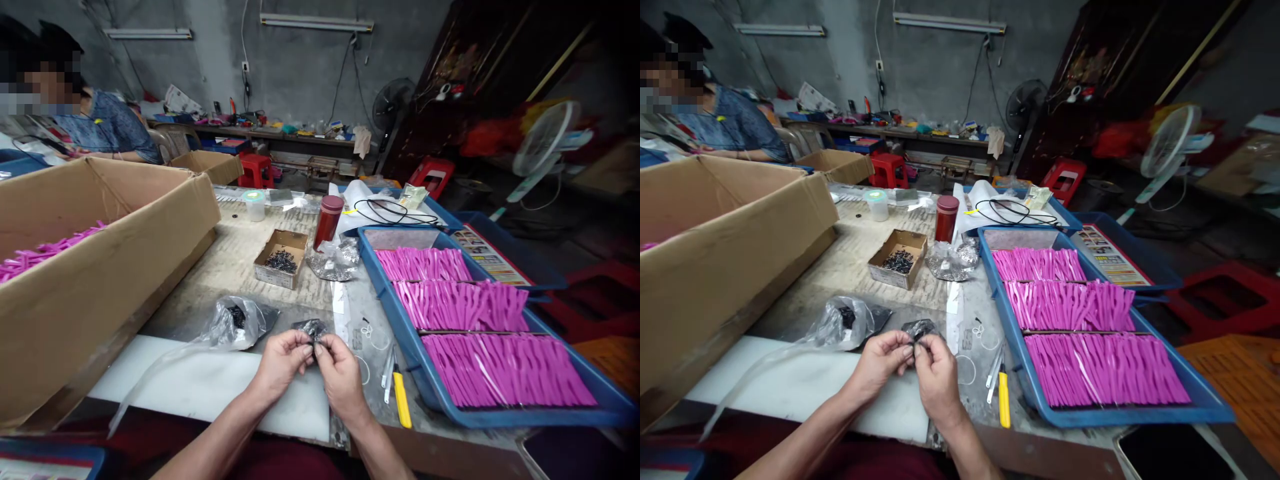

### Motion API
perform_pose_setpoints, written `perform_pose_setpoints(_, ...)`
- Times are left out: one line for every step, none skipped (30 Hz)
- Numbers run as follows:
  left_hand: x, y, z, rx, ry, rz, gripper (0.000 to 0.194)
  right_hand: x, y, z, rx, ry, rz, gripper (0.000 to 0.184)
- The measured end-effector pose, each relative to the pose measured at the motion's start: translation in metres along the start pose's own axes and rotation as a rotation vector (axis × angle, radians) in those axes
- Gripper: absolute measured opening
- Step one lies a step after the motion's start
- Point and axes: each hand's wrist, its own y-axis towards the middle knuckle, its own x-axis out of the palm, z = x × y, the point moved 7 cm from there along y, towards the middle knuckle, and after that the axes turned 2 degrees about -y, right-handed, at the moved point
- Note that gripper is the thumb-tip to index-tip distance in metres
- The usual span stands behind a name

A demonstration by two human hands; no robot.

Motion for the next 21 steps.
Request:
perform_pose_setpoints(0.000, 0.000, 0.000, -0.002, -0.003, -0.003, 0.016, -0.001, 0.000, 0.000, -0.012, -0.010, 0.008, 0.009)
perform_pose_setpoints(0.000, 0.000, -0.001, -0.004, -0.006, -0.006, 0.015, -0.002, 0.000, 0.000, -0.021, -0.014, 0.018, 0.010)
perform_pose_setpoints(0.000, 0.000, -0.001, -0.007, -0.009, -0.008, 0.015, -0.003, 0.000, 0.001, -0.026, -0.014, 0.028, 0.010)
perform_pose_setpoints(0.000, 0.000, -0.002, -0.009, -0.012, -0.011, 0.015, -0.005, 0.001, 0.001, -0.027, -0.011, 0.039, 0.010)
perform_pose_setpoints(-0.001, 0.000, -0.002, -0.012, -0.014, -0.014, 0.015, -0.006, 0.002, 0.002, -0.025, -0.007, 0.047, 0.011)
perform_pose_setpoints(-0.001, 0.000, -0.003, -0.013, -0.016, -0.016, 0.015, -0.007, 0.002, 0.004, -0.022, -0.001, 0.052, 0.011)
perform_pose_setpoints(-0.001, 0.000, -0.004, -0.015, -0.020, -0.015, 0.015, -0.008, 0.003, 0.005, -0.019, 0.004, 0.054, 0.011)
perform_pose_setpoints(-0.002, 0.000, -0.004, -0.016, -0.022, -0.014, 0.015, -0.008, 0.004, 0.005, -0.018, 0.006, 0.051, 0.011)
perform_pose_setpoints(-0.002, 0.000, -0.004, -0.015, -0.024, -0.014, 0.015, -0.009, 0.004, 0.005, -0.021, 0.005, 0.043, 0.010)
perform_pose_setpoints(-0.003, 0.000, -0.005, -0.012, -0.025, -0.016, 0.015, -0.009, 0.005, 0.004, -0.029, 0.001, 0.030, 0.010)
perform_pose_setpoints(-0.003, 0.000, -0.005, -0.010, -0.026, -0.019, 0.016, -0.008, 0.005, 0.002, -0.039, -0.007, 0.013, 0.010)
perform_pose_setpoints(-0.003, 0.000, -0.005, -0.007, -0.026, -0.023, 0.016, -0.008, 0.005, 0.000, -0.052, -0.015, -0.009, 0.010)
perform_pose_setpoints(-0.004, 0.000, -0.005, -0.007, -0.026, -0.026, 0.016, -0.007, 0.005, -0.003, -0.066, -0.023, -0.033, 0.011)
perform_pose_setpoints(-0.004, 0.000, -0.006, -0.008, -0.026, -0.026, 0.017, -0.007, 0.004, -0.006, -0.079, -0.031, -0.058, 0.011)
perform_pose_setpoints(-0.005, 0.000, -0.006, -0.011, -0.026, -0.023, 0.017, -0.007, 0.004, -0.009, -0.091, -0.040, -0.080, 0.012)
perform_pose_setpoints(-0.006, 0.000, -0.006, -0.015, -0.025, -0.021, 0.017, -0.006, 0.004, -0.012, -0.102, -0.051, -0.102, 0.013)
perform_pose_setpoints(-0.006, -0.001, -0.006, -0.017, -0.025, -0.020, 0.017, -0.005, 0.003, -0.014, -0.109, -0.061, -0.125, 0.014)
perform_pose_setpoints(-0.006, -0.001, -0.005, -0.018, -0.028, -0.020, 0.016, -0.004, 0.002, -0.016, -0.114, -0.069, -0.149, 0.015)
perform_pose_setpoints(-0.006, -0.001, -0.005, -0.018, -0.035, -0.022, 0.016, -0.003, 0.002, -0.017, -0.116, -0.071, -0.168, 0.015)
perform_pose_setpoints(-0.006, -0.001, -0.005, -0.017, -0.045, -0.026, 0.016, -0.002, 0.001, -0.017, -0.116, -0.065, -0.181, 0.015)
perform_pose_setpoints(-0.006, -0.001, -0.004, -0.017, -0.056, -0.031, 0.016, -0.002, 0.001, -0.017, -0.114, -0.054, -0.187, 0.014)
